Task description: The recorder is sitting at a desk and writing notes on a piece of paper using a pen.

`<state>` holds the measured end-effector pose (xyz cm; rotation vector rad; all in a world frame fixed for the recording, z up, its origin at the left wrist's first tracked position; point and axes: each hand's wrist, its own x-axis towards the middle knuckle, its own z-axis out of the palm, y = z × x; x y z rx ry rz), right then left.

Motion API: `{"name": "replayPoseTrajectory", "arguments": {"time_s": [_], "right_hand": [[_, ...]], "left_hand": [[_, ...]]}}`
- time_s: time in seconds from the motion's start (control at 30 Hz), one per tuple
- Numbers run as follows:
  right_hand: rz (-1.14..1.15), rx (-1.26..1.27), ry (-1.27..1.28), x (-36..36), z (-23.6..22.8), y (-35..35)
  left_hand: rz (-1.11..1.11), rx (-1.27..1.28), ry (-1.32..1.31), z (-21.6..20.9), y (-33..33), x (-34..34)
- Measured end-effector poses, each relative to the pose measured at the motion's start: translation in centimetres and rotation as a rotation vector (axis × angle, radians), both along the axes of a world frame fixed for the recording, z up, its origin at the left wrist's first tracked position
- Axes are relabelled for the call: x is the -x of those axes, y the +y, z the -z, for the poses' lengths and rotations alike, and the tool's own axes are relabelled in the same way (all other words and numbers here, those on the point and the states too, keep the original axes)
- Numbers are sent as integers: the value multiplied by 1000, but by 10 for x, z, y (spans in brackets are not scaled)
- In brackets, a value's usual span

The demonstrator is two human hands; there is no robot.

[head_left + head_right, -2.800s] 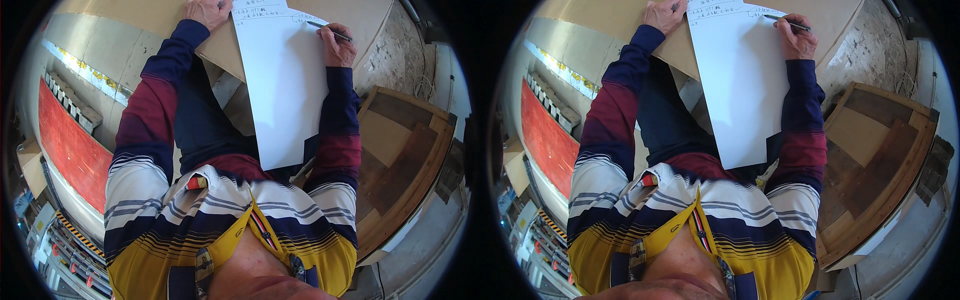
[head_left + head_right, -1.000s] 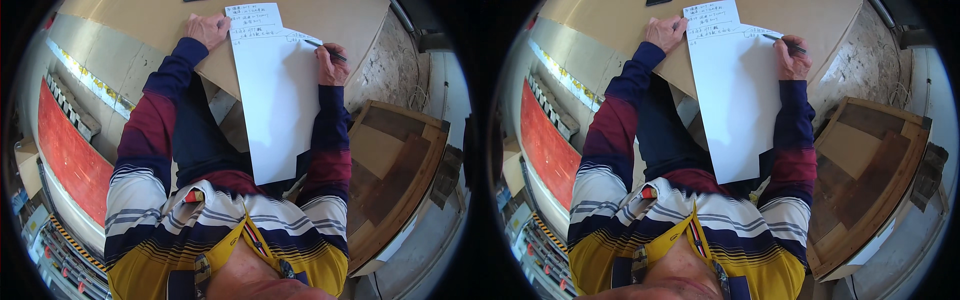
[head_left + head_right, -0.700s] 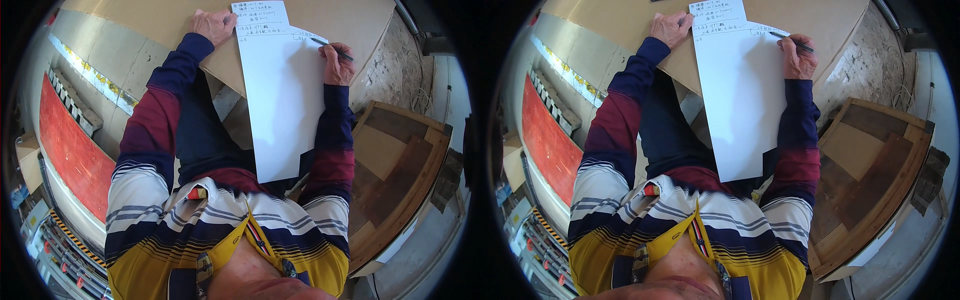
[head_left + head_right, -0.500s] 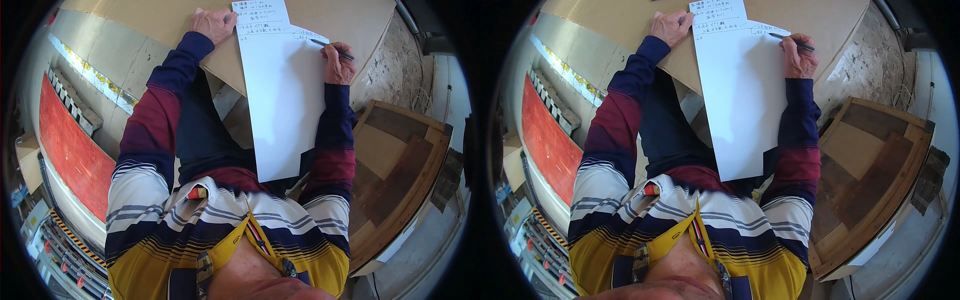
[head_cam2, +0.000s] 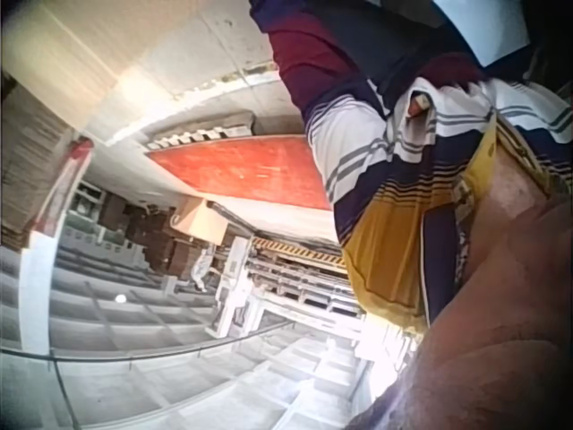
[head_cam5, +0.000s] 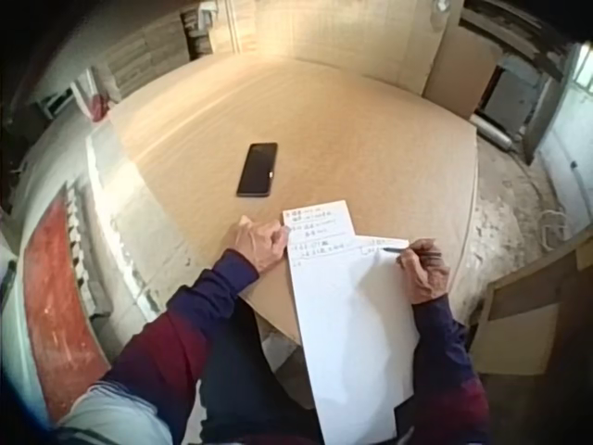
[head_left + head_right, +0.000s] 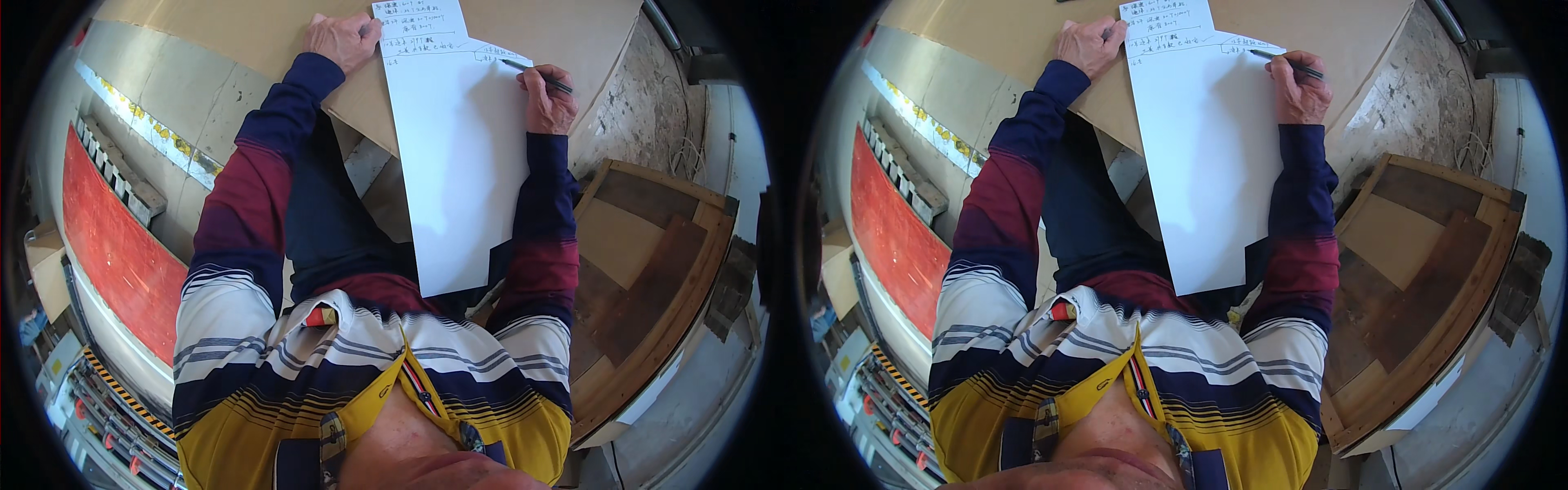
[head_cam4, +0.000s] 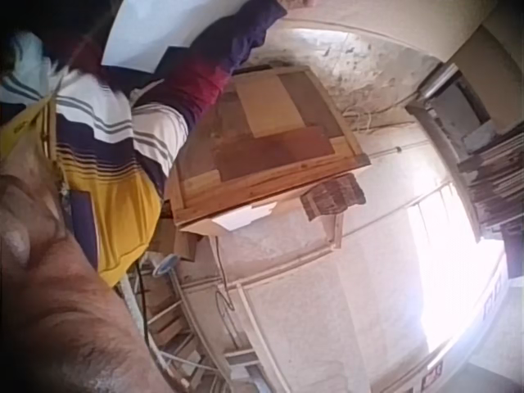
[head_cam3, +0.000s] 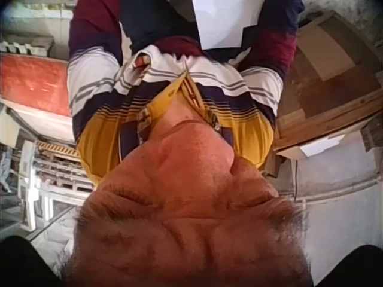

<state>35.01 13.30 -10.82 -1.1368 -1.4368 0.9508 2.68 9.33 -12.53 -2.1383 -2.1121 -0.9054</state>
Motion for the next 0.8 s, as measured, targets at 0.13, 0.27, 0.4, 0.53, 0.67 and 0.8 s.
{"name": "replayPoseTrajectory", "arguments": {"time_s": [0.13, 0.27, 0.4, 0.53, 0.67, 0.8], "right_hand": [[-13, -19, -7, -2, 4, 1], [-17, -20, -5, -3, 7, 4], [-22, -18, 20, -4, 8, 5], [-27, -36, -4, -5, 8, 5], [-36, -49, -29, -4, 8, 5], [-22, -61, -52, -4, 8, 5]], "left_hand": [[23, 4, 39, 1, 1, 1], [22, -13, 43, 2, 1, 1], [25, -9, 38, 2, 0, 1], [23, -5, 37, 1, 0, 0], [21, -16, 27, 0, 0, 0], [32, -19, 39, -1, -1, 0]]}}
